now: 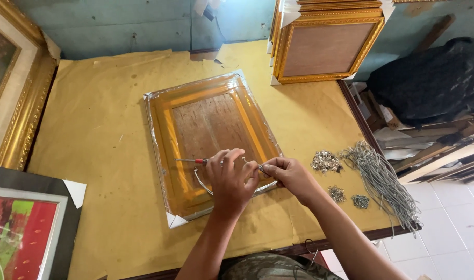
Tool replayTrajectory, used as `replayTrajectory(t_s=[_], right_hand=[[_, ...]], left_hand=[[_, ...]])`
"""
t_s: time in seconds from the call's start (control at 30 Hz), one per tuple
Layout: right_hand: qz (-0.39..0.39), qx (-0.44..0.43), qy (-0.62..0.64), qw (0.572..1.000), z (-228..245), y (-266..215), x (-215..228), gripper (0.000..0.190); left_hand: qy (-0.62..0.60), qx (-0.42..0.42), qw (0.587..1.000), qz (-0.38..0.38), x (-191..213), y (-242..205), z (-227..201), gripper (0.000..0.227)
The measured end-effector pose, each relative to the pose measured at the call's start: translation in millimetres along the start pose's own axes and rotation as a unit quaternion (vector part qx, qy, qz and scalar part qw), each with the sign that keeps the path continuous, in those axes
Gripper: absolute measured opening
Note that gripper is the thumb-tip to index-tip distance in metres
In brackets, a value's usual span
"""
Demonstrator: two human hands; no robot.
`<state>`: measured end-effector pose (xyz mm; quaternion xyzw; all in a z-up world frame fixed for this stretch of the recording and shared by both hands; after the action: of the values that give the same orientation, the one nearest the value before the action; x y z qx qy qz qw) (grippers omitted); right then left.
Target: Attaching a hanging wire to the back of a picture frame using a screwdriver and wire.
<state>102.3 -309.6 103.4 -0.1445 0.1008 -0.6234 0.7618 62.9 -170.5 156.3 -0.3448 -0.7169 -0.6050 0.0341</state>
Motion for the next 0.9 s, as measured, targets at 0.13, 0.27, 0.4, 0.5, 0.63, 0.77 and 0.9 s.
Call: replayTrajectory(t_s=[0.13,0.27,0.4,0.5,0.63,0.77,0.9], right_hand=[[-0.015,0.005,-0.004,1.0,6.3,-9.2,2.1,0.018],[-0.026,0.028,-0.027,0.999,9.0,-13.8,2.7,0.017],[-0.032,0.034,-0.029,0.999,7.0,-10.2,6.8,0.018],[-0.038,0.037,-0.012,0.999,9.5,-6.8,6.2,0.018],[-0.043,0.02,0.005,0.999,11.7,-9.5,-2.0,0.021],[-0.034,-0.018,0.085,0.996,-7.3,-2.8,-6.3,0.022],[-0.021,-0.032,0.083,0.996,-9.2,-2.9,-11.3,0.023]], left_hand=[[-0.001,-0.001,1.0,0.022,-1.9,3.4,-3.8,0.012],[-0.026,0.001,0.997,0.079,-6.8,1.8,-4.3,0.008],[-0.033,-0.004,0.996,0.088,-7.4,2.2,-5.5,0.006],[-0.009,0.009,0.999,0.039,-3.8,1.3,-4.5,0.01],[0.005,0.022,1.0,0.021,-6.7,-6.4,-0.5,0.012],[0.001,0.046,0.999,0.026,-8.2,-9.2,3.7,0.012],[-0.01,0.067,0.997,0.042,-11.8,-13.1,7.6,0.014]])
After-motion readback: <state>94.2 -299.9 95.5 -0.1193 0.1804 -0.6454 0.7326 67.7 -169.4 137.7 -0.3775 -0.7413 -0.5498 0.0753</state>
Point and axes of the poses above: each hand's wrist, its own y-axis towards the middle knuckle, its own x-axis out of the back of the hand, z = x × y, the point moved 6 cm from there along y, towards the middle knuckle, and after that the axes turned 3 degrees about x, right-handed, at the moved point
